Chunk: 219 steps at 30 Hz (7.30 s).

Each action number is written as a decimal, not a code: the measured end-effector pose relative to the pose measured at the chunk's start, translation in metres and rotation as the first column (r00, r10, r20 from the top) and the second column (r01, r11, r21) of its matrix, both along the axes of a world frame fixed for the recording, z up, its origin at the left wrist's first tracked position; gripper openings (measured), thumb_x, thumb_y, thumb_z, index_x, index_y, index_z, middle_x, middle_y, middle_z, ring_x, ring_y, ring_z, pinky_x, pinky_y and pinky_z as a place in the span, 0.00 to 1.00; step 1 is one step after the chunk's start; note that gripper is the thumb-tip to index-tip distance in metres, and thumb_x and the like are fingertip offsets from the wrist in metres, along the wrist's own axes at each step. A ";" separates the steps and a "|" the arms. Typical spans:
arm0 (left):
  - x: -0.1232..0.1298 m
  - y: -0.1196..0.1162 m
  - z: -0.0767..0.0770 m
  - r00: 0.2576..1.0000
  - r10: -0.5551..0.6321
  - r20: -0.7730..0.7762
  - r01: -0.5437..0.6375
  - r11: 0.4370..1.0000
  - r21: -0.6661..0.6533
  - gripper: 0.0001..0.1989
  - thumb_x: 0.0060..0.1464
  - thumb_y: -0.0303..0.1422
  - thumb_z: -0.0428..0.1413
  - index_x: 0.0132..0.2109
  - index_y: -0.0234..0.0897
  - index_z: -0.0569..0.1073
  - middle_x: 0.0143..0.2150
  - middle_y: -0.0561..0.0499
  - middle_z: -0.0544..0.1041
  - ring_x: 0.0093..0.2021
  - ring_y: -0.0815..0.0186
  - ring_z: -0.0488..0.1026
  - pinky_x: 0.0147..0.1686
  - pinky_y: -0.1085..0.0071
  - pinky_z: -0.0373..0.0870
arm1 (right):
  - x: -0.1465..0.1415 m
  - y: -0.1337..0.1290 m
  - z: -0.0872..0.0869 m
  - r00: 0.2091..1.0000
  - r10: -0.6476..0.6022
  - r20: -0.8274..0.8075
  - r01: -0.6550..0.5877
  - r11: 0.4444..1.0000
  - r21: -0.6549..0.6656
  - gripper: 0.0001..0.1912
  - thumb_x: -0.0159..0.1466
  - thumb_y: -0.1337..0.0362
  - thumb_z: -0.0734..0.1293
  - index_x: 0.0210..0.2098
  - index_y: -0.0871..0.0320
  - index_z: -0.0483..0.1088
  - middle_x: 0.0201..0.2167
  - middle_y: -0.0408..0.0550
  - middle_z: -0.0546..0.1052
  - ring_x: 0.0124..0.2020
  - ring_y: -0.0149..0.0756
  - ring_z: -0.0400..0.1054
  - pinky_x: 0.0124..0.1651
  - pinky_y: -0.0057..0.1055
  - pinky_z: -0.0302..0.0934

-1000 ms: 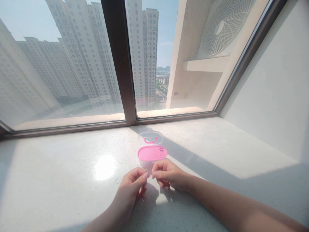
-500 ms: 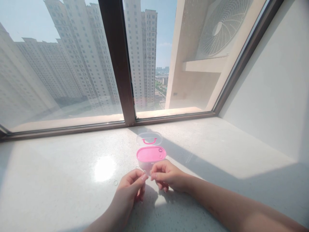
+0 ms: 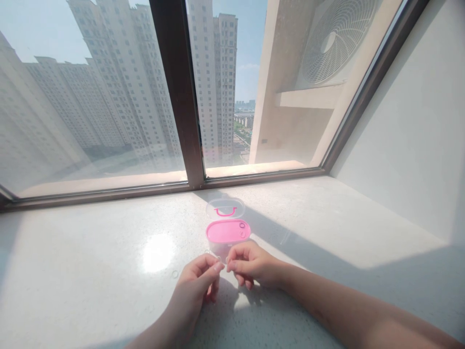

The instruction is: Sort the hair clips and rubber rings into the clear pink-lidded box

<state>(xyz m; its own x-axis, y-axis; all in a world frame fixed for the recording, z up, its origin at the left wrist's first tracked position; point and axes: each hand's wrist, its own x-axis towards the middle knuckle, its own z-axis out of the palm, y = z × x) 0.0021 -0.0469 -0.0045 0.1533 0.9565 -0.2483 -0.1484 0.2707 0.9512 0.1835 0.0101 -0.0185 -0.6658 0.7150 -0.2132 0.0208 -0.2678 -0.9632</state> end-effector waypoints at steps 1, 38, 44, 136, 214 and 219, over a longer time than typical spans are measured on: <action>0.000 0.000 0.001 1.000 0.001 -0.002 -0.001 1.000 0.002 0.13 0.54 0.39 0.58 0.28 0.35 0.68 0.17 0.58 0.63 0.19 0.74 0.57 0.21 0.77 0.52 | 0.000 0.000 0.000 1.000 -0.002 -0.002 0.002 1.000 0.000 0.16 0.57 0.55 0.71 0.31 0.63 0.70 0.15 0.39 0.71 0.13 0.22 0.61 0.16 0.18 0.54; 0.000 0.001 0.005 0.999 -0.027 -0.029 0.026 1.000 -0.013 0.13 0.53 0.39 0.59 0.28 0.35 0.69 0.18 0.58 0.63 0.19 0.74 0.59 0.21 0.78 0.53 | 0.000 -0.001 0.005 1.000 0.013 0.027 -0.013 1.000 0.008 0.16 0.56 0.55 0.71 0.31 0.63 0.69 0.16 0.39 0.71 0.14 0.23 0.62 0.17 0.19 0.56; 0.000 0.000 0.003 0.999 -0.030 -0.025 0.029 1.000 -0.009 0.13 0.54 0.39 0.58 0.28 0.35 0.69 0.18 0.59 0.63 0.19 0.74 0.58 0.21 0.77 0.52 | 0.000 -0.001 0.004 1.000 0.013 0.022 -0.013 1.000 0.008 0.16 0.57 0.55 0.71 0.31 0.63 0.69 0.16 0.39 0.71 0.14 0.22 0.62 0.17 0.18 0.56; 0.000 0.001 0.002 0.997 -0.038 -0.070 0.039 0.999 0.009 0.14 0.53 0.40 0.58 0.28 0.35 0.69 0.18 0.59 0.63 0.19 0.73 0.59 0.21 0.77 0.53 | 0.002 0.001 -0.001 0.999 0.034 0.030 -0.035 0.999 0.008 0.17 0.56 0.54 0.71 0.32 0.63 0.69 0.17 0.40 0.72 0.14 0.23 0.63 0.17 0.19 0.56; 0.000 0.002 -0.001 0.997 -0.043 -0.061 0.043 0.999 0.014 0.13 0.54 0.39 0.57 0.29 0.36 0.67 0.17 0.59 0.63 0.18 0.73 0.58 0.21 0.76 0.52 | 0.003 0.000 0.004 0.995 0.038 0.097 -0.039 0.999 0.002 0.15 0.57 0.55 0.70 0.32 0.62 0.69 0.16 0.39 0.72 0.13 0.23 0.62 0.16 0.18 0.55; 0.000 0.002 0.000 0.998 -0.034 -0.054 0.034 0.999 0.006 0.13 0.54 0.39 0.58 0.28 0.36 0.67 0.17 0.59 0.63 0.18 0.74 0.58 0.21 0.76 0.51 | 0.002 0.000 0.004 0.993 0.037 0.108 -0.038 0.999 0.006 0.14 0.57 0.55 0.70 0.32 0.62 0.70 0.16 0.39 0.72 0.13 0.23 0.62 0.16 0.18 0.55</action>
